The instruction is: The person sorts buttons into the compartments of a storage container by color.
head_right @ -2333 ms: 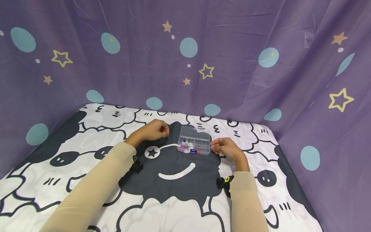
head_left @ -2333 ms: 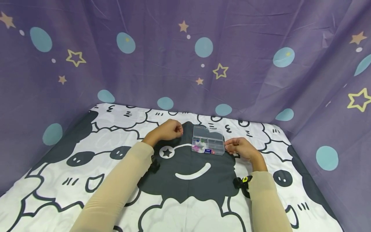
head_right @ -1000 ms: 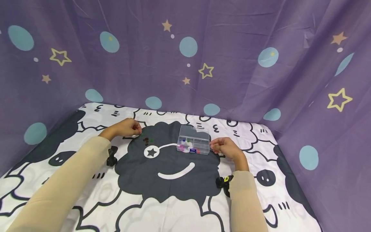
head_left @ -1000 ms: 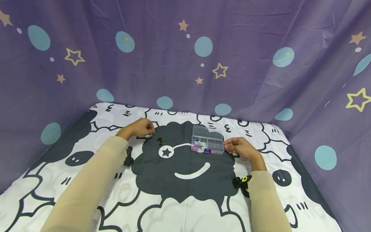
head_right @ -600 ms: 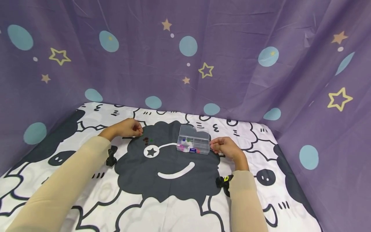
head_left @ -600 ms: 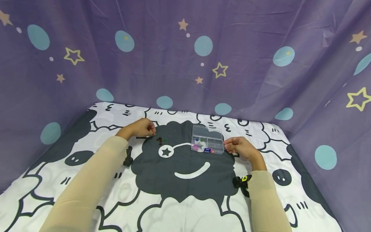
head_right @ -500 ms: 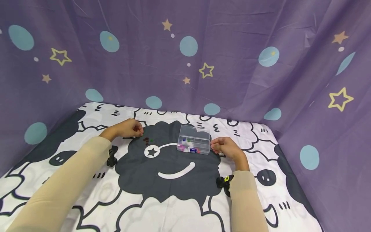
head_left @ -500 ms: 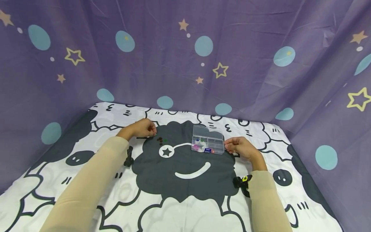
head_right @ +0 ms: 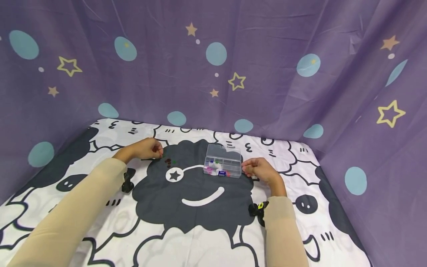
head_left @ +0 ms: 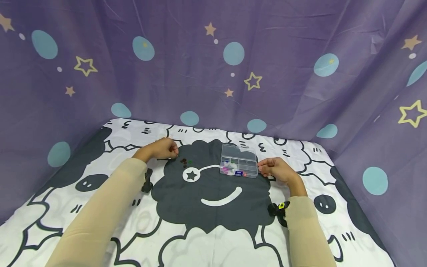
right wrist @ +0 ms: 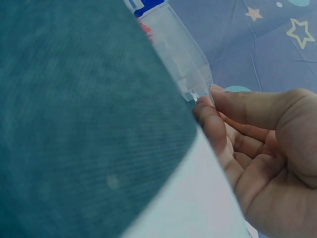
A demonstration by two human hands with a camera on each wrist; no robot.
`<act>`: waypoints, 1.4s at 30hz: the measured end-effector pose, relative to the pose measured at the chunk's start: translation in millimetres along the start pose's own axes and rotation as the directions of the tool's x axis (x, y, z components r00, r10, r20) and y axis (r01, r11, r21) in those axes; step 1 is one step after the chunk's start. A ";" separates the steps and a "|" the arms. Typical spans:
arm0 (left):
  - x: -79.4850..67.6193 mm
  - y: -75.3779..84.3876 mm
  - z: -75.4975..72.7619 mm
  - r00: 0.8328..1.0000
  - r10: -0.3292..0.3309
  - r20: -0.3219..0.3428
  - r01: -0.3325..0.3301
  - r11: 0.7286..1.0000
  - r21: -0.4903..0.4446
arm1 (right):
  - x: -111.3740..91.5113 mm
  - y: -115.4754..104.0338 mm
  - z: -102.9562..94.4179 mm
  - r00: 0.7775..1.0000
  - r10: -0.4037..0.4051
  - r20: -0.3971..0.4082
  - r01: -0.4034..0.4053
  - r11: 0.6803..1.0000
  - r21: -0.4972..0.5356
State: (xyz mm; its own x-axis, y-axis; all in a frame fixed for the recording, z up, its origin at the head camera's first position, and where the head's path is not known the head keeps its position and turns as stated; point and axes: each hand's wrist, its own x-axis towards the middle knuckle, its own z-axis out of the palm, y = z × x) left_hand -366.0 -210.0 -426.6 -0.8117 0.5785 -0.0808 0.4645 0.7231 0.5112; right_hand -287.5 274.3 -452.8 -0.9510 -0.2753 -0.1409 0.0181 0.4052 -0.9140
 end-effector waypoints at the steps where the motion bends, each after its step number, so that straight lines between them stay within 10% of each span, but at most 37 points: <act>1: -0.3 0.0 0.1 1.000 0.002 -0.001 -0.002 1.000 -0.001 | 0.0 -0.1 0.0 1.000 0.000 0.000 0.000 1.000 -0.002; 42: 35.0 61.7 18.4 0.967 0.193 -0.164 -0.203 0.978 -0.047 | 1.4 1.0 -0.4 1.000 0.010 -0.003 -0.010 1.000 -0.005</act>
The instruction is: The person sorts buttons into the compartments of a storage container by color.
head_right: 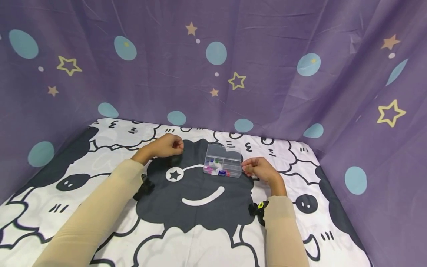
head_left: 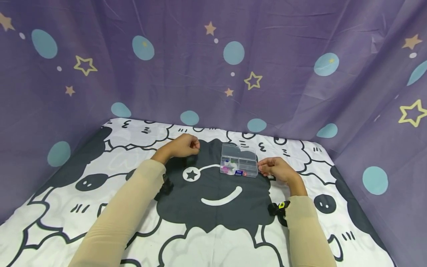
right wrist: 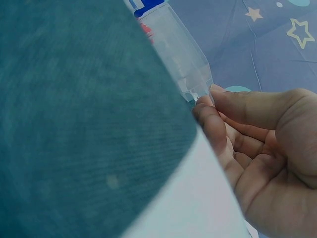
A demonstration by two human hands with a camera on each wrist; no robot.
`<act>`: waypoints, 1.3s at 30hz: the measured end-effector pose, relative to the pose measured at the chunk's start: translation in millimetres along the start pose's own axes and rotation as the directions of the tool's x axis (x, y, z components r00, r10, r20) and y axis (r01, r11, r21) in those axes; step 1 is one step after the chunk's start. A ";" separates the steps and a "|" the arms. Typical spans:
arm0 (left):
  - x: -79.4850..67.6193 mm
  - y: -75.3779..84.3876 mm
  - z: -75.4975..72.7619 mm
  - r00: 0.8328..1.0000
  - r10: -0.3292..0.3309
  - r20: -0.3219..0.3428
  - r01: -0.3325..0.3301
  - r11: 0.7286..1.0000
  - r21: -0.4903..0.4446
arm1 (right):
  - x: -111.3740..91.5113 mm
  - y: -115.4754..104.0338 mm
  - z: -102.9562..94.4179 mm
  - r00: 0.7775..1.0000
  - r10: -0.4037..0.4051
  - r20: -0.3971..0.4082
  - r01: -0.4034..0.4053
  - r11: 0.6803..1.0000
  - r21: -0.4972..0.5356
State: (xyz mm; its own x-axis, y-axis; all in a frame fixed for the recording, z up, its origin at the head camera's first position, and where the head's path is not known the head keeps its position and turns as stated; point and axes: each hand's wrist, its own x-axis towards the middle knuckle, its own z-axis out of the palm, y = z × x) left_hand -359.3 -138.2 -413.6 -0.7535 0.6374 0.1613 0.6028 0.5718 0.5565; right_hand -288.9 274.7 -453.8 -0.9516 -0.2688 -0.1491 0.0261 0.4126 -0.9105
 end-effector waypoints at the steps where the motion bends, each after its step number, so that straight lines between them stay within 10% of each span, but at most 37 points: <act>1: 1.6 1.7 1.6 1.000 0.007 -0.003 -0.007 1.000 -0.004 | -0.3 -0.1 0.0 1.000 0.001 0.001 -0.001 1.000 0.001; 39: 52.1 60.9 58.6 0.998 0.067 -0.023 -0.070 0.978 -0.199 | -1.6 -1.3 -0.8 1.000 0.005 0.014 -0.005 1.000 -0.012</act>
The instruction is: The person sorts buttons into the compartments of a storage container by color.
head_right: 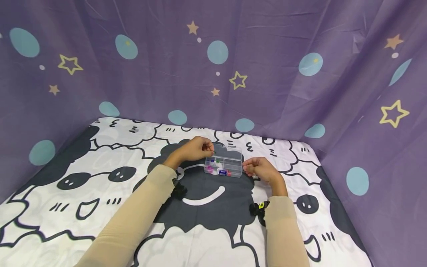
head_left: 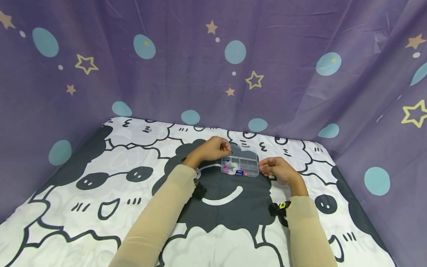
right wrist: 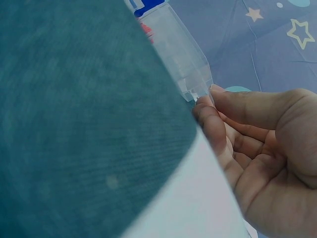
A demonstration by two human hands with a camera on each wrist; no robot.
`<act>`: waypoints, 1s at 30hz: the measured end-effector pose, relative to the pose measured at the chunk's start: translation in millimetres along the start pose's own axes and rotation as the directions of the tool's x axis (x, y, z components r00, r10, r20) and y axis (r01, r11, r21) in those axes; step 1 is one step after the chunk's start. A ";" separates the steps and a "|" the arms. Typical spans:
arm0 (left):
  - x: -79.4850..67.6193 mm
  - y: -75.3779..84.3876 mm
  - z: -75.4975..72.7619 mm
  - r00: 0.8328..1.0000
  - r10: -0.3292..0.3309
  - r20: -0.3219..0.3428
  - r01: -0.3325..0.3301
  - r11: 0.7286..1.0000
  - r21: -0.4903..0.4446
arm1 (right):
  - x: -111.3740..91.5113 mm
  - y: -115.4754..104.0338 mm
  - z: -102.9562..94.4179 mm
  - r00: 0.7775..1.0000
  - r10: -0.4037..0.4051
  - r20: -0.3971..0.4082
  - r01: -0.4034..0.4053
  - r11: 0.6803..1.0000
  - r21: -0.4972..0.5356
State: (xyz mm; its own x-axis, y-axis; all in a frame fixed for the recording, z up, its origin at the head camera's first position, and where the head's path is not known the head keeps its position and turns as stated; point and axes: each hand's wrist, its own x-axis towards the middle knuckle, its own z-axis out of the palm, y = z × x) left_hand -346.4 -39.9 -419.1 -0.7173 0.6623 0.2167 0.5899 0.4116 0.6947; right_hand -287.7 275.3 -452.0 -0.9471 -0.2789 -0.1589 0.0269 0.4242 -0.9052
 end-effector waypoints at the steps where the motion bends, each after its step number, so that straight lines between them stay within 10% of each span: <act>1: 0.6 0.8 1.2 1.000 -0.004 0.005 0.004 1.000 -0.003 | 0.0 0.0 -0.1 1.000 -0.001 0.000 0.001 1.000 -0.001; 30: 5.1 10.0 24.7 0.999 -0.054 -0.003 0.054 0.992 0.113 | -0.5 -2.2 1.5 1.000 0.001 -0.002 -0.001 1.000 -0.004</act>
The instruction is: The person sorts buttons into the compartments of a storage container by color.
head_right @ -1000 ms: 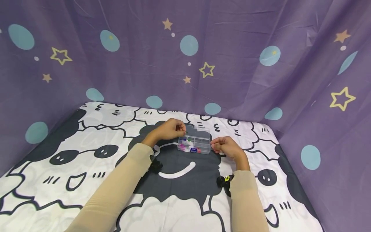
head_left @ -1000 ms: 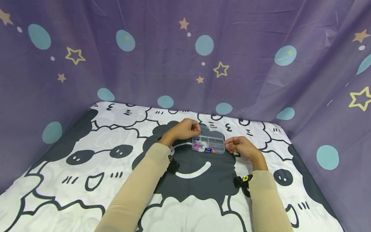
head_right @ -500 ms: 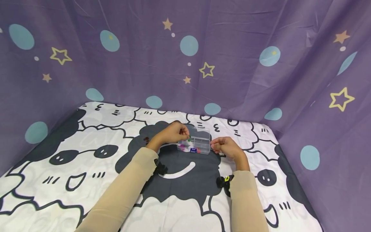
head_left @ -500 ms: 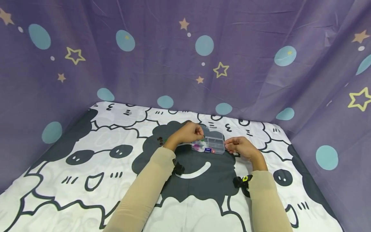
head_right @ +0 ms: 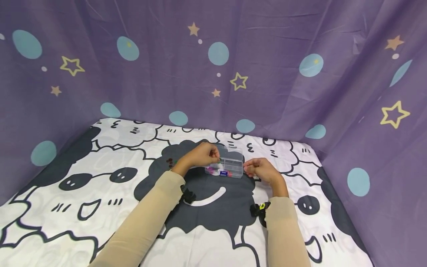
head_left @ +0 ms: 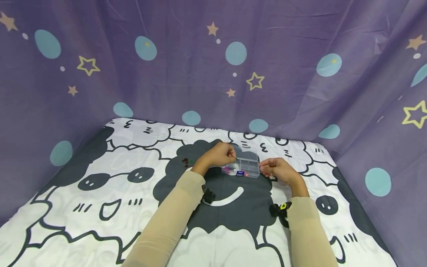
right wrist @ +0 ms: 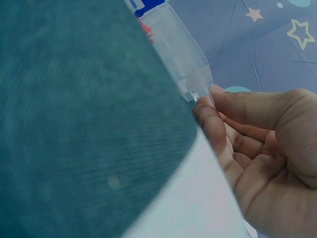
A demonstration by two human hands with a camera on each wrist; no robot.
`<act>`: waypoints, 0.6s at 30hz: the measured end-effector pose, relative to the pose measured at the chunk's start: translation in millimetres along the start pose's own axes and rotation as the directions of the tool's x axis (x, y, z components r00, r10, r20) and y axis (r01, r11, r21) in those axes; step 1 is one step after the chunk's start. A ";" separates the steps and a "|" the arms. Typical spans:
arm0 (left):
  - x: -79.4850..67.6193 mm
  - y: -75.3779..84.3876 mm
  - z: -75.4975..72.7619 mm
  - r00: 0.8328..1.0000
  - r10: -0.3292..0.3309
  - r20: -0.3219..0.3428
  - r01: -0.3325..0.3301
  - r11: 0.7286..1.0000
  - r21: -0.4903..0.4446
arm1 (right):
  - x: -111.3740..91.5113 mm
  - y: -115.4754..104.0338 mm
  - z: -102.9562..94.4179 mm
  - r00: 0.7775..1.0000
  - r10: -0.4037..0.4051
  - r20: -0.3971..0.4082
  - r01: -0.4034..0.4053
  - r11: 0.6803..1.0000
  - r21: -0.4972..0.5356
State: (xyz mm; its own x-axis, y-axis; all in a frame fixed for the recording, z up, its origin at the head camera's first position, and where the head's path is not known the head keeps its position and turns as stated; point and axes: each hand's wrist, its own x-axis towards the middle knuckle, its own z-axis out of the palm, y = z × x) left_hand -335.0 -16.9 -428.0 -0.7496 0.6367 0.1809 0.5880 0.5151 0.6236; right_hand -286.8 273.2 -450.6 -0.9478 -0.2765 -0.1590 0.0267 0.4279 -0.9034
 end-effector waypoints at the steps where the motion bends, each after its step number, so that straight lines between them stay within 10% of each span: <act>1: -0.9 0.0 0.0 1.000 0.000 -0.004 0.000 1.000 0.006 | 0.3 0.5 0.3 1.000 -0.003 0.000 0.003 1.000 0.002; 18: -17.1 -10.5 -30.9 0.997 -0.055 -0.056 0.054 0.998 -0.024 | -1.1 1.2 0.4 1.000 -0.008 -0.009 0.008 1.000 -0.010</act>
State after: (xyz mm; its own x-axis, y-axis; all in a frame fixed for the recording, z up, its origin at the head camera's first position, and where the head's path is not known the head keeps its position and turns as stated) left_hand -337.8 -50.9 -414.1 -0.7969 0.5740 0.1885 0.5391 0.5347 0.6507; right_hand -285.5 273.7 -451.7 -0.9509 -0.2720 -0.1478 0.0156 0.4346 -0.9005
